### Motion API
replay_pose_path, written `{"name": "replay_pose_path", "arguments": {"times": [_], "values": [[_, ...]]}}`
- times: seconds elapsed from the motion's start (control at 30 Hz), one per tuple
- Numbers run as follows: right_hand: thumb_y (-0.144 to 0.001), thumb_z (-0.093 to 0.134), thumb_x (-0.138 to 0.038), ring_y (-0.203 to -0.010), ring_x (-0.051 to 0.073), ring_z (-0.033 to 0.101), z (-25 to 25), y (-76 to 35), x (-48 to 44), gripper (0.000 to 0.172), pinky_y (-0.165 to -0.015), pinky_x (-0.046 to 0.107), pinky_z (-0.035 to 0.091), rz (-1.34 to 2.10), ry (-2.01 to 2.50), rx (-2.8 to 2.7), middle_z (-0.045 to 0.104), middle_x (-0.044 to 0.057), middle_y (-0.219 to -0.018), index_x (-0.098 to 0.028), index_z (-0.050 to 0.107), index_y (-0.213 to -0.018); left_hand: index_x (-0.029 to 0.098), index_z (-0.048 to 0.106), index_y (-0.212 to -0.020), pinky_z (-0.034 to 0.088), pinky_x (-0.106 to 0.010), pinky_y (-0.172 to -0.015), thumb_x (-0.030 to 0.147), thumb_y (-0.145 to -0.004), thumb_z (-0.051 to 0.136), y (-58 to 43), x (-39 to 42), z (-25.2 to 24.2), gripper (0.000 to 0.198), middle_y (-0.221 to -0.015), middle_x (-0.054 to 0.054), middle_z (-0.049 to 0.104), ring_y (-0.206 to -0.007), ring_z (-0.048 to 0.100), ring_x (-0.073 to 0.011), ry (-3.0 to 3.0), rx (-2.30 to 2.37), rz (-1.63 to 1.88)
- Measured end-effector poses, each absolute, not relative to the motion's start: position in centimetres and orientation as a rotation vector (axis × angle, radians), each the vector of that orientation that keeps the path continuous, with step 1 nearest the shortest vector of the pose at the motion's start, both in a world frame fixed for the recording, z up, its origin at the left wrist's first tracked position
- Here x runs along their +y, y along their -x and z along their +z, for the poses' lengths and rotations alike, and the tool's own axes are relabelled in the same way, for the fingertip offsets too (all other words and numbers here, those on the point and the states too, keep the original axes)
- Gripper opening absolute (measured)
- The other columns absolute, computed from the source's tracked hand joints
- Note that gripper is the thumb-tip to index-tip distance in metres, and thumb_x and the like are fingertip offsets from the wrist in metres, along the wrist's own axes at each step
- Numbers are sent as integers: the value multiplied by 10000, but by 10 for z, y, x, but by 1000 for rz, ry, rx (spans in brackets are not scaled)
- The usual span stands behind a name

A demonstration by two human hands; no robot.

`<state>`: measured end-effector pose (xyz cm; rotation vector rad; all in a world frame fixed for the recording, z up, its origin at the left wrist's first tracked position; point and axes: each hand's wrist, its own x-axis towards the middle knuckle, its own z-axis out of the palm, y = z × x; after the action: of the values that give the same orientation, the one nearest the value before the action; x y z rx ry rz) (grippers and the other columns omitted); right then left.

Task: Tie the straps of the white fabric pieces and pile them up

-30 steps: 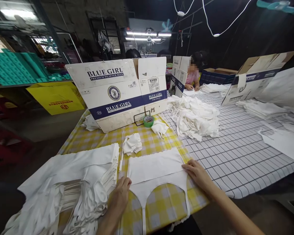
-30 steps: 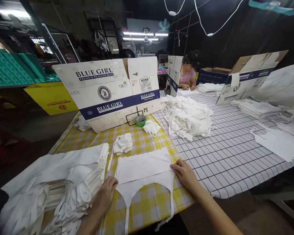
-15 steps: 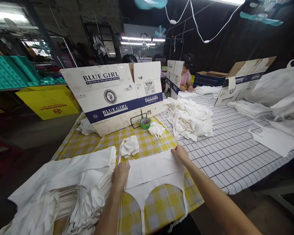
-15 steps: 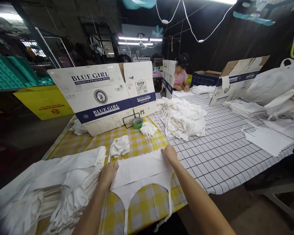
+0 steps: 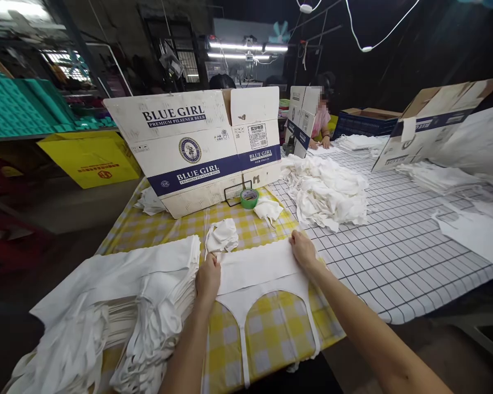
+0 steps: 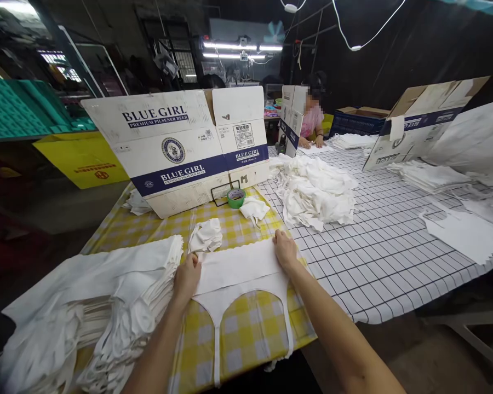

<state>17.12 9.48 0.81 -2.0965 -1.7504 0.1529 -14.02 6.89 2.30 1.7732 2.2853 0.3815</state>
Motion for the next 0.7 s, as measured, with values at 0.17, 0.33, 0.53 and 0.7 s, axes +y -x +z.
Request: {"name": "replay_pose_path", "arguments": {"times": [0.17,0.33,0.53,0.7], "values": [[-907,333,-248,-1159,258,390,9,-157,79,329,-917,385,269,24,1996,-1877,430,128,-1307,-189,451,-1208,170,405,-1289,327,-394,-961,268,-868,401,118,44,14,432,-1281,-139,470,-1185,422,-264,-2350,2174,563],[-925,273,-418,-1346,223,157,-7,-166,48,469,-1048,424,147,105,1912,-2186,226,11,-1476,-298,284,-1378,298,258,-1390,149,-477,-1079,369,-897,363,115,16,-7,509,-1468,-33,250,-1346,193,-248,-2642,1653,334],[-924,268,-425,-1362,198,123,-13,-207,29,481,-1064,448,131,182,1979,-2210,197,-17,-1485,-350,217,-1397,307,195,-1403,105,-518,-1075,401,-897,339,130,5,-12,535,-1496,-32,137,-1369,95,-254,-2584,1680,228],[-907,313,-378,-1311,223,262,2,-210,-4,473,-1037,424,217,242,2041,-1956,346,63,-1417,-235,334,-1357,277,223,-1401,105,-564,-1052,451,-880,335,127,-17,-21,560,-1497,-60,109,-1370,67,-276,-2527,1784,204]]}}
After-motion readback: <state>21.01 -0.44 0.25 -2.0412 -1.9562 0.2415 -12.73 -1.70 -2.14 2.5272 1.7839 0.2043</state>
